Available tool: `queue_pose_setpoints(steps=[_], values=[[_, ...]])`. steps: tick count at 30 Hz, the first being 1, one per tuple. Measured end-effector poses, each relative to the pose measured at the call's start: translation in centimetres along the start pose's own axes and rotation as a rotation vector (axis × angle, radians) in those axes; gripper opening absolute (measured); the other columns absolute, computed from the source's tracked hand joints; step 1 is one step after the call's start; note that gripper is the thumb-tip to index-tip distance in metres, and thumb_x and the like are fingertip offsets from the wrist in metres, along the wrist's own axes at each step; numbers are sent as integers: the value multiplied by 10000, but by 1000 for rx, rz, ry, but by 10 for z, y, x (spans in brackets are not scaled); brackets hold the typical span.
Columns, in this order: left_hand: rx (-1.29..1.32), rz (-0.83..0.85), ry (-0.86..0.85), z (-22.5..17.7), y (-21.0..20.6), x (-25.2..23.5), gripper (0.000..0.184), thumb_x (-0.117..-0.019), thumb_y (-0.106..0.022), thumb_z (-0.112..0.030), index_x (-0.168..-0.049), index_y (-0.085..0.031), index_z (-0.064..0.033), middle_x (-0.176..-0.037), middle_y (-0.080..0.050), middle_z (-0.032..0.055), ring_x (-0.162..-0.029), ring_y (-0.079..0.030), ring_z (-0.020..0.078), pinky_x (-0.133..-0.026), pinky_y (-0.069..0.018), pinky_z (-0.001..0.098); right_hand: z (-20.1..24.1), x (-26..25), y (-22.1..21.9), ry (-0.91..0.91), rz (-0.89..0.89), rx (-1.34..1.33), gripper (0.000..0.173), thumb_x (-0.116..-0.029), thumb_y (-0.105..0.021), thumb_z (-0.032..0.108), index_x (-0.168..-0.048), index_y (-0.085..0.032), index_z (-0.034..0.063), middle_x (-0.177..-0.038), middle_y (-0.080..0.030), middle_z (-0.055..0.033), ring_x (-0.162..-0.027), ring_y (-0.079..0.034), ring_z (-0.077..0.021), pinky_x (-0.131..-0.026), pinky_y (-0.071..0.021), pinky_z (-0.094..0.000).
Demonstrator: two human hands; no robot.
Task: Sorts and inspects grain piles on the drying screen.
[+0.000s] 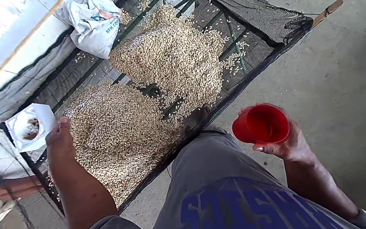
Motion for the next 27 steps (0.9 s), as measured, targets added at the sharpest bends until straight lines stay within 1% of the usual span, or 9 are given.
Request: queue_pose_setpoints(steps=[1,3,5,7,9,12,14,20,27], values=[[22,28,2,-1,-8,0,664,-1051,-433,-573,-1446,-513,-45,-1387,-624,132,-1294,-576,231,-1088,-431,508,-1,0,1,-3,-1,-4,957,-776,-841,567,-1463,-444,32,-1376,-632,-88,-1291,-600,-166,-1114,-503,-370],[17,42,-33,-8,-24,0,664,-1087,-314,-544,-1436,-483,-6,-1175,-728,137,-1061,-711,177,-976,-536,409,-3,0,4,-15,-6,-13,955,-773,-843,563,-1459,-446,30,-1368,-637,-88,-1289,-601,-168,-1113,-505,-372],[-78,46,-91,-21,-39,4,536,-1105,-367,-371,-1412,-506,45,-1067,-727,202,-925,-740,226,-899,-583,434,-7,-1,6,-25,-10,-25,960,-770,-844,570,-1453,-452,22,-1362,-641,-94,-1281,-609,-172,-1107,-511,-370],[-264,126,-91,-27,-60,6,426,-1071,-485,-200,-1431,-511,25,-1239,-661,277,-1086,-685,369,-956,-530,568,-14,-3,6,-32,-2,-46,966,-773,-842,570,-1461,-443,21,-1373,-635,-98,-1286,-606,-178,-1110,-509,-374],[-432,216,-121,-29,-89,4,379,-1040,-568,-155,-1373,-585,25,-1335,-593,331,-1230,-571,521,-1003,-419,743,-19,-8,6,-36,11,-53,962,-779,-838,567,-1459,-442,13,-1378,-633,-99,-1292,-602,-175,-1114,-506,-373],[-428,316,-140,-48,-149,12,342,-1052,-575,-209,-1294,-642,23,-1155,-695,281,-1081,-665,459,-944,-489,681,-27,-19,10,-53,32,-56,973,-771,-841,575,-1462,-443,17,-1365,-637,-101,-1286,-605,-179,-1111,-510,-378],[-393,413,-144,-59,-199,17,341,-1047,-575,-190,-1300,-632,31,-1132,-702,266,-1040,-690,419,-936,-526,625,-32,-26,18,-81,45,-60,981,-764,-849,565,-1462,-435,12,-1366,-636,-116,-1287,-607,-195,-1111,-510,-390],[-557,519,-171,-64,-340,1,307,-1034,-580,-192,-1235,-684,16,-1239,-663,274,-1222,-599,458,-1051,-439,661,-43,-40,64,-146,39,-49,980,-750,-868,540,-1493,-430,75,-1393,-623,-116,-1301,-598,-246,-1119,-504,-436],[-572,387,-4,-38,-393,-15,353,-1031,-576,-247,-1302,-644,-30,-1330,-617,260,-1236,-594,451,-1019,-466,662,-62,-56,119,-191,18,-7,966,-744,-871,537,-1496,-436,116,-1391,-630,-85,-1295,-604,-224,-1116,-503,-417]])
Point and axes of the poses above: each hand's wrist, its own x-axis away from the middle knuckle, its own y-axis out of the back of the hand, z = x × y, the point moved 8 cm from there along -x, towards the middle knuckle
